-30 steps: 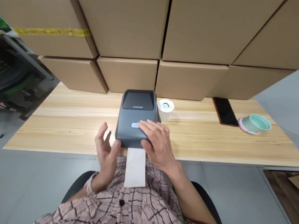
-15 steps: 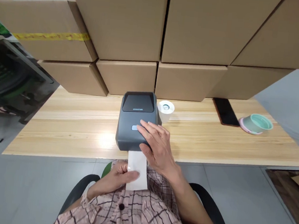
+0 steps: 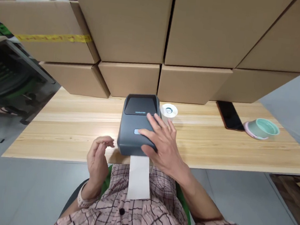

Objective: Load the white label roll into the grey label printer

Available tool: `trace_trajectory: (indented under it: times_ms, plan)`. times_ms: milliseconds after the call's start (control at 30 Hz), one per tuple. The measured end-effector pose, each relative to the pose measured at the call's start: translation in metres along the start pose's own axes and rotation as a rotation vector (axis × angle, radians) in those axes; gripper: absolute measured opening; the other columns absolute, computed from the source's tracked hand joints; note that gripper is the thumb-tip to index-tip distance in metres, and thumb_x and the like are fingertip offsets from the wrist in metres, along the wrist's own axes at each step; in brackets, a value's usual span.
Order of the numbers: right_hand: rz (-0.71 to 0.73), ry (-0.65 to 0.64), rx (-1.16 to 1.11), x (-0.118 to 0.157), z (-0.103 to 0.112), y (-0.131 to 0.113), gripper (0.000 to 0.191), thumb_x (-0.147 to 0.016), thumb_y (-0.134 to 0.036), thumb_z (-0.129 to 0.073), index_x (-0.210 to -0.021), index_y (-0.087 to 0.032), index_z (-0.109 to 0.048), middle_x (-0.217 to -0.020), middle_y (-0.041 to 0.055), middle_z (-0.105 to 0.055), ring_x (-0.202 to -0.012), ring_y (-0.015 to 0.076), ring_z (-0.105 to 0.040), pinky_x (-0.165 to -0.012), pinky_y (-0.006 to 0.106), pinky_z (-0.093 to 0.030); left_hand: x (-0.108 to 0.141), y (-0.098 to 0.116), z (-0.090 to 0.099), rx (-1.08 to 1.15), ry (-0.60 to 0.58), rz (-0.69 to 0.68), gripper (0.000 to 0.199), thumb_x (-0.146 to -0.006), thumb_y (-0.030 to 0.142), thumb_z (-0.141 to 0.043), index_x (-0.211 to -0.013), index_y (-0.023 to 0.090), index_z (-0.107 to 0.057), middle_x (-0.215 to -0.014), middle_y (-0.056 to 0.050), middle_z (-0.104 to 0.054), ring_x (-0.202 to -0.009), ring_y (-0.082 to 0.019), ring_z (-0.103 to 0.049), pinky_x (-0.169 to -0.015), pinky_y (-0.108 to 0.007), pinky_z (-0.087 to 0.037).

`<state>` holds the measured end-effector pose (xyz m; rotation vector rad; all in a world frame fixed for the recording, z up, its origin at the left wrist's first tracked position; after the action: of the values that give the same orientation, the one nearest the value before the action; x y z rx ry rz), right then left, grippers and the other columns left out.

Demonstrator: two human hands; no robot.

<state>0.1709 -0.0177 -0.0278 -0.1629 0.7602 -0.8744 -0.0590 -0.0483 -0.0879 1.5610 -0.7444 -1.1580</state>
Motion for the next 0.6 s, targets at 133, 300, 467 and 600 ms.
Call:
trace_trajectory:
  times_ms: [133, 300, 467, 600]
  plan:
    - [-0.074, 0.106, -0.227, 0.014, 0.017, 0.015, 0.066, -0.104, -0.07, -0.025, -0.162, -0.04, -0.03, -0.177, -0.0018, -0.014, -0.162, 0.0318, -0.018, -0.129, 0.064, -0.019, -0.039, 0.004, -0.012, -0.013, -0.014, 0.034, 0.026, -0.1, 0.039, -0.059, -0.115, 0.022, -0.072, -0.12, -0.008, -0.07, -0.108, -0.02, -0.066, -0.094, -0.035, -0.055]
    - [0.022, 0.14, -0.23, -0.025, 0.03, 0.013, 0.077, -0.1, -0.077, -0.021, -0.167, -0.043, -0.005, -0.178, -0.0061, 0.0, -0.163, 0.0336, -0.011, -0.13, 0.064, -0.02, -0.097, -0.013, -0.04, 0.059, -0.115, 0.084, 0.028, -0.088, 0.032, -0.071, -0.115, 0.025, -0.069, -0.127, -0.007, -0.069, -0.122, -0.023, -0.063, -0.107, -0.041, -0.051]
    - [0.134, 0.355, -0.076, -0.101, 0.051, 0.026, 0.077, -0.101, -0.076, -0.016, -0.166, -0.039, 0.003, -0.177, 0.0003, -0.007, -0.163, 0.0313, -0.012, -0.128, 0.061, -0.026, -0.106, -0.044, -0.087, 0.09, -0.42, 0.274, 0.074, -0.079, 0.033, -0.079, -0.146, 0.029, -0.051, -0.162, -0.008, -0.047, -0.154, -0.032, -0.037, -0.125, -0.049, -0.035]
    - [0.115, 0.389, -0.054, -0.148, 0.063, 0.041, 0.066, -0.108, -0.061, -0.024, -0.165, -0.04, 0.001, -0.176, 0.0002, -0.015, -0.163, 0.0237, -0.018, -0.131, 0.056, -0.024, -0.093, -0.047, -0.099, 0.13, -0.527, 0.298, 0.099, -0.074, 0.037, -0.084, -0.159, 0.026, -0.034, -0.167, -0.01, -0.041, -0.158, -0.032, -0.031, -0.127, -0.047, -0.033]
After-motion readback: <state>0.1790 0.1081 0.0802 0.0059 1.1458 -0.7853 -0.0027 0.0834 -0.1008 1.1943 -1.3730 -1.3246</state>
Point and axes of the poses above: each hand's wrist, its own x-axis away from the middle knuckle, its own z-axis out of the back of the hand, y = z × x, the point moved 9 cm from there along -x, towards the middle knuckle
